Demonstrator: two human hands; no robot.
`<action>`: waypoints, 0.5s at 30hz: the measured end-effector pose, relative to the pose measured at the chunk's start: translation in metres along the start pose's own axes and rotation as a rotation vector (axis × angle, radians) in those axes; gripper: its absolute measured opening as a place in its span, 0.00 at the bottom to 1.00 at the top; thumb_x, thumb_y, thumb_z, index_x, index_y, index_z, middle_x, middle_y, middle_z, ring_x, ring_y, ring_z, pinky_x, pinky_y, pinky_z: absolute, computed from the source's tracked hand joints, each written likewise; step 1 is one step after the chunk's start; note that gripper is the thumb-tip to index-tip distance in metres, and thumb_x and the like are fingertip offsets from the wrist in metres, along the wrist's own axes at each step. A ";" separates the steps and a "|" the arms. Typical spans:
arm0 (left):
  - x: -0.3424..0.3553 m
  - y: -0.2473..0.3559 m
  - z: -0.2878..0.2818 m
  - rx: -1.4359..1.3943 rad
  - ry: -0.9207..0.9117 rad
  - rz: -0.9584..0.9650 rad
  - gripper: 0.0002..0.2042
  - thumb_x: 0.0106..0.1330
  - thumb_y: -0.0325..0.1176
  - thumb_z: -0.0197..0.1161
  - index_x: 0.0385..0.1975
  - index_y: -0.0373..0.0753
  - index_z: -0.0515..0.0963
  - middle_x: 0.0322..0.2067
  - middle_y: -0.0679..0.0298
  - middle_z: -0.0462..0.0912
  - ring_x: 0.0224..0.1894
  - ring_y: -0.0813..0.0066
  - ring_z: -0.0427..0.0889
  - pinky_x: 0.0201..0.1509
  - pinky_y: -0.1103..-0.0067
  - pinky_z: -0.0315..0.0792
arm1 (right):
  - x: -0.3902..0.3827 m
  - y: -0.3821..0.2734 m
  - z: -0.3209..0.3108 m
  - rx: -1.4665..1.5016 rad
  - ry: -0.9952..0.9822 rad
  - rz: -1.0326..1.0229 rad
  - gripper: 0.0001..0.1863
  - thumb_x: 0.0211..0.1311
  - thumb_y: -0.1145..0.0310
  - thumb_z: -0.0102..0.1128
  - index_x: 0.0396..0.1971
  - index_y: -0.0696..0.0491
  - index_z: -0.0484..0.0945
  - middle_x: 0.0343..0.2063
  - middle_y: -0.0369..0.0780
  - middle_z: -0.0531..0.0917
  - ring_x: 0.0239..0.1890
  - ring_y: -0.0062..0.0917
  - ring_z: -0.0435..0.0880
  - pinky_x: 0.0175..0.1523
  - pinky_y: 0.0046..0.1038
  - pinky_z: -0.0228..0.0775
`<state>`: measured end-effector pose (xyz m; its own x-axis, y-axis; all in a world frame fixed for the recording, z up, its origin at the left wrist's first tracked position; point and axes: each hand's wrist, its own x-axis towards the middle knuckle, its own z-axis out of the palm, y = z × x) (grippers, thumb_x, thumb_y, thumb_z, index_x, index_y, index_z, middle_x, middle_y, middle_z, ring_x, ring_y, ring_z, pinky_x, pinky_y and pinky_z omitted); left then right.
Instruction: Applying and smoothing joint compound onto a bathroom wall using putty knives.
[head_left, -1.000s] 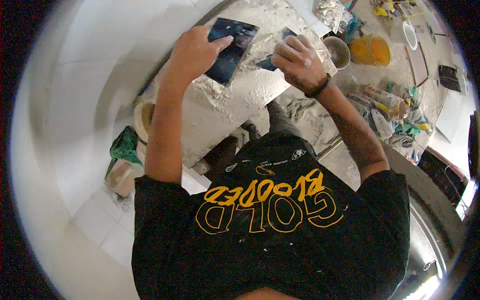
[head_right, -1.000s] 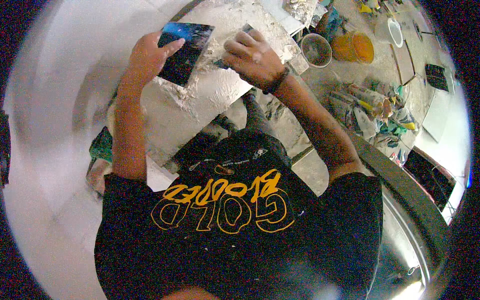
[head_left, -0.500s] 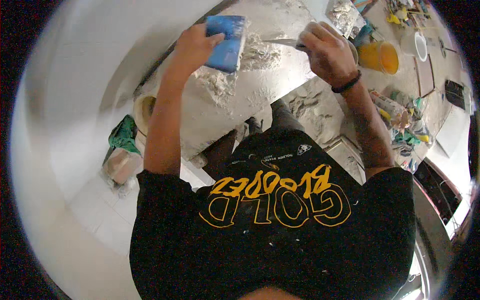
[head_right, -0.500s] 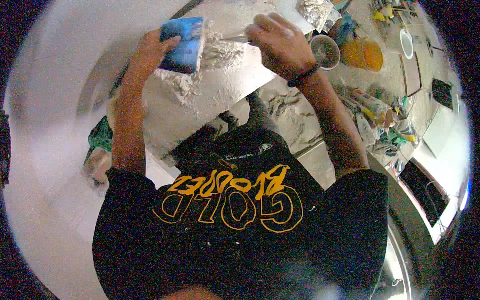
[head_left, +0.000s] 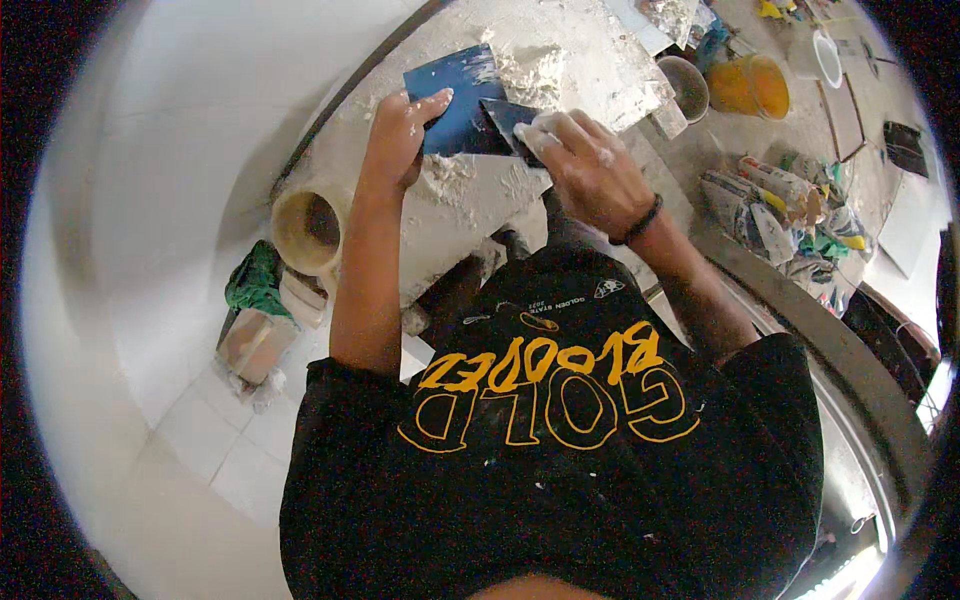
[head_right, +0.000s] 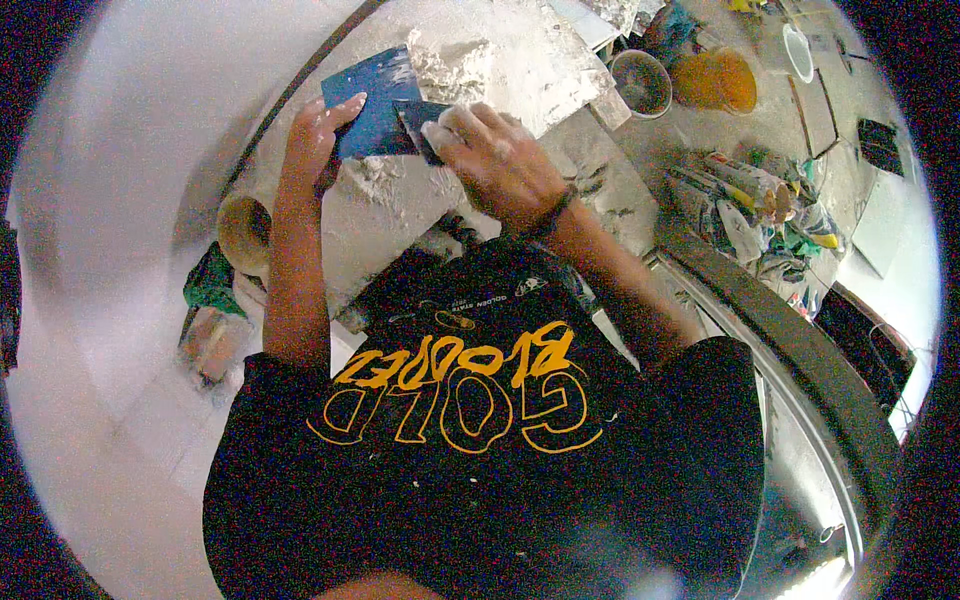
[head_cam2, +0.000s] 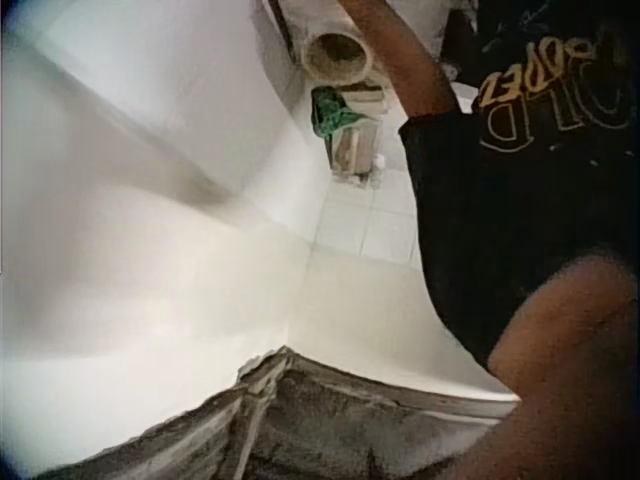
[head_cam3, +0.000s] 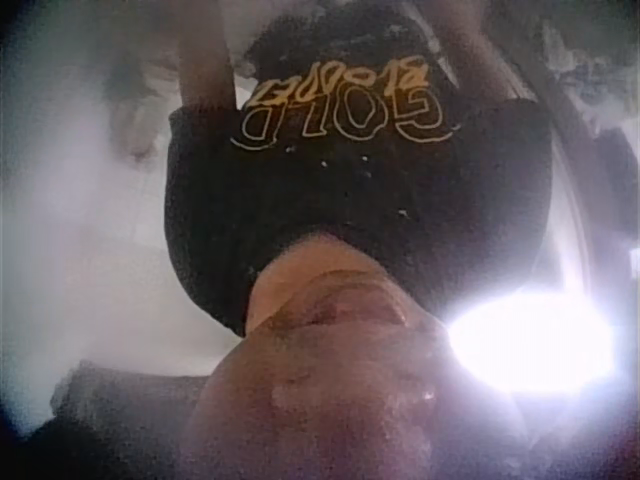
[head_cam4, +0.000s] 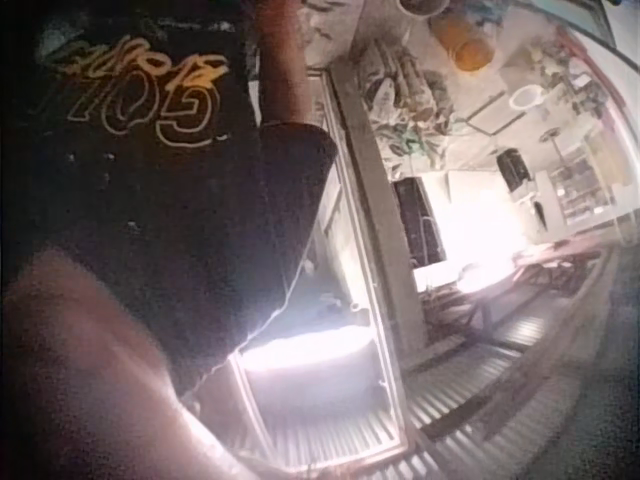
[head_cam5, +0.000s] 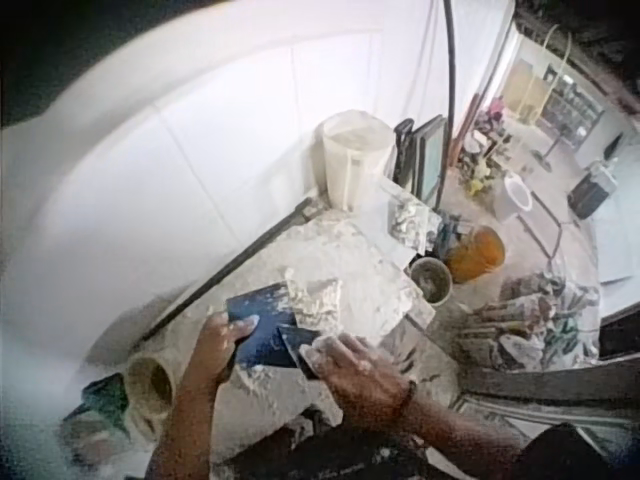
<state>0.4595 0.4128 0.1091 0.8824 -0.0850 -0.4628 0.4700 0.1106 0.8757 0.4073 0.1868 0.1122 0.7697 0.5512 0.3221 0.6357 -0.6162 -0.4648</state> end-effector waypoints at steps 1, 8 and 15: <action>-0.012 0.002 -0.001 0.119 0.010 0.039 0.08 0.57 0.30 0.57 0.30 0.31 0.75 0.26 0.65 0.77 0.25 0.79 0.75 0.31 0.82 0.69 | -0.002 0.001 0.010 0.002 -0.001 0.007 0.23 0.46 0.79 0.51 0.46 0.51 0.71 0.36 0.44 0.73 0.38 0.37 0.73 0.42 0.34 0.70; 0.039 0.015 0.004 0.244 0.134 0.151 0.08 0.57 0.29 0.59 0.29 0.29 0.76 0.24 0.63 0.78 0.23 0.78 0.75 0.29 0.79 0.70 | 0.085 0.086 -0.047 -0.149 0.064 -0.025 0.10 0.51 0.76 0.49 0.35 0.56 0.74 0.33 0.47 0.74 0.38 0.41 0.73 0.44 0.36 0.68; 0.050 -0.005 0.006 0.145 0.154 0.307 0.08 0.54 0.28 0.61 0.29 0.29 0.75 0.26 0.64 0.77 0.23 0.77 0.73 0.29 0.79 0.69 | 0.027 0.021 -0.008 0.079 -0.115 0.073 0.20 0.45 0.81 0.48 0.43 0.55 0.71 0.36 0.46 0.73 0.40 0.42 0.74 0.45 0.36 0.69</action>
<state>0.5011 0.4015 0.0821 0.9800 0.0814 -0.1817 0.1850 -0.0345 0.9821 0.4419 0.1839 0.1174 0.7993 0.5699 0.1904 0.5681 -0.6134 -0.5487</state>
